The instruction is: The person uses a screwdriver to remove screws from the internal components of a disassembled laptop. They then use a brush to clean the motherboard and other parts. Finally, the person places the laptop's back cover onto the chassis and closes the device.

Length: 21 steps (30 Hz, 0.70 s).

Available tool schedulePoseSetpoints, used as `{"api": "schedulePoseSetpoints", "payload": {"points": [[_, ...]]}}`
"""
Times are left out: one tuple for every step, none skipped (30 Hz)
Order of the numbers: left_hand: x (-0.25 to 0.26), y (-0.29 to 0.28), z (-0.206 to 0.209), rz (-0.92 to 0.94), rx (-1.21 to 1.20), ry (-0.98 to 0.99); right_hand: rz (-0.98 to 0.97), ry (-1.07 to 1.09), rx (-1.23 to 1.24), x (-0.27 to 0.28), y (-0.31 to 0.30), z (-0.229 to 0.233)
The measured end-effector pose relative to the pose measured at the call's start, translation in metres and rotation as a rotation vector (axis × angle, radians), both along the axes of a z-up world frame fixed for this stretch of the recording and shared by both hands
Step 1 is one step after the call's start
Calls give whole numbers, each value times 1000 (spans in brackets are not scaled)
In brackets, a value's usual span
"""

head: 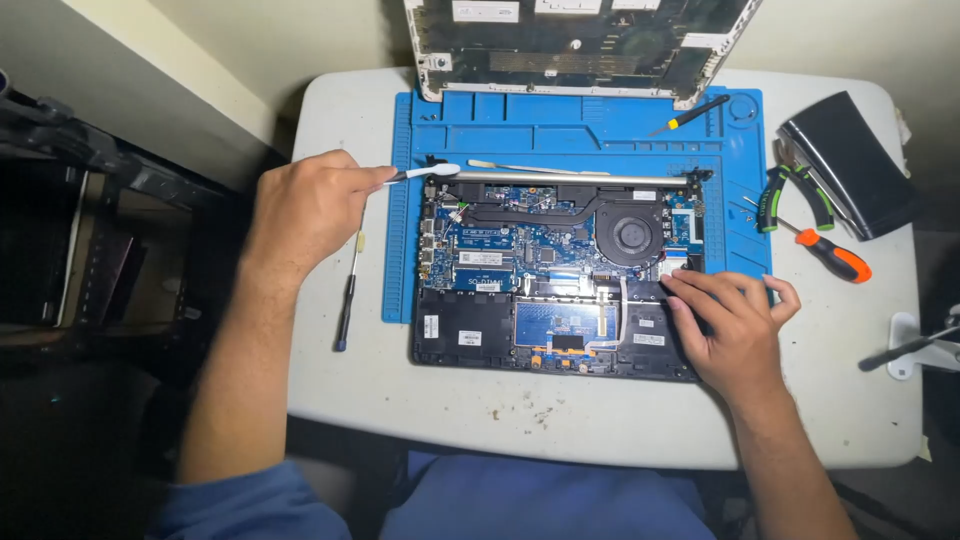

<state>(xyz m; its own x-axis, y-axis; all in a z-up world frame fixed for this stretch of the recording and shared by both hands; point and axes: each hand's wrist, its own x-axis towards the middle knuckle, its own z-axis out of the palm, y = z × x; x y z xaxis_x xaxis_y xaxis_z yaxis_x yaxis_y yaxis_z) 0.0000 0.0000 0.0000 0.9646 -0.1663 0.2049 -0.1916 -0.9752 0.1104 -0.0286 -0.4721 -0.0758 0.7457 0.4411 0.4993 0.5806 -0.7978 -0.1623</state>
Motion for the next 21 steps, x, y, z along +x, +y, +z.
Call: {"api": "schedulePoseSetpoints", "payload": {"points": [[0, -2, -3, 7, 1, 1, 7, 1, 1, 0, 0, -1], [1, -5, -5, -3, -42, 1, 0, 6, 4, -1, 0, -1], [2, -7, -8, -14, -86, 0, -6, 11, 6, -1, 0, -2], [0, -7, -14, -6, -85, 0, 1, 11, 7, -1, -1, -2], [-1, -8, -20, 10, -127, 61, -8, 15, 4, -2, -1, -3], [-1, -8, -26, 26, -168, 122, -17, 20, 1, -2, -1, -3], [-5, -1, -22, 28, -166, 122, -15, 20, 3, -2, -1, -4], [-8, 6, -19, 60, -127, 86, -16, 18, -2, -2, -2, -4], [-12, 12, -17, 90, -89, 50, -19, 17, -9, -3, -3, -5], [-14, 11, -16, 90, -88, 51, -19, 17, -9, -2, -3, -4], [-18, 10, -15, 76, -124, 13, -20, 17, -8, -2, -3, -4], [-22, 10, -13, 61, -159, -24, -22, 17, -8, -2, -2, -5], [-26, 8, -17, 64, -157, -25, -18, 17, -6, -2, -2, -5], [-30, 5, -20, 64, -194, 15, -18, 21, 3, -2, -2, -5], [-33, 3, -24, 62, -232, 57, -19, 28, 10, -2, -2, -5], [-39, 6, -22, 64, -230, 57, -17, 29, 12, -2, -2, -5], [-45, 8, -21, 104, -214, 51, -16, 25, 7, -2, -3, -6], [-51, 11, -20, 143, -198, 44, -15, 21, 2, -2, -4, -7], [-54, 10, -16, 146, -200, 46, -13, 23, -1, -2, -4, -7], [-57, 9, -12, 142, -236, 8, -16, 18, 2, -2, -4, -7], [-61, 9, -7, 143, -267, -32, -14, 12, 8, -1, -2, -7]]}}
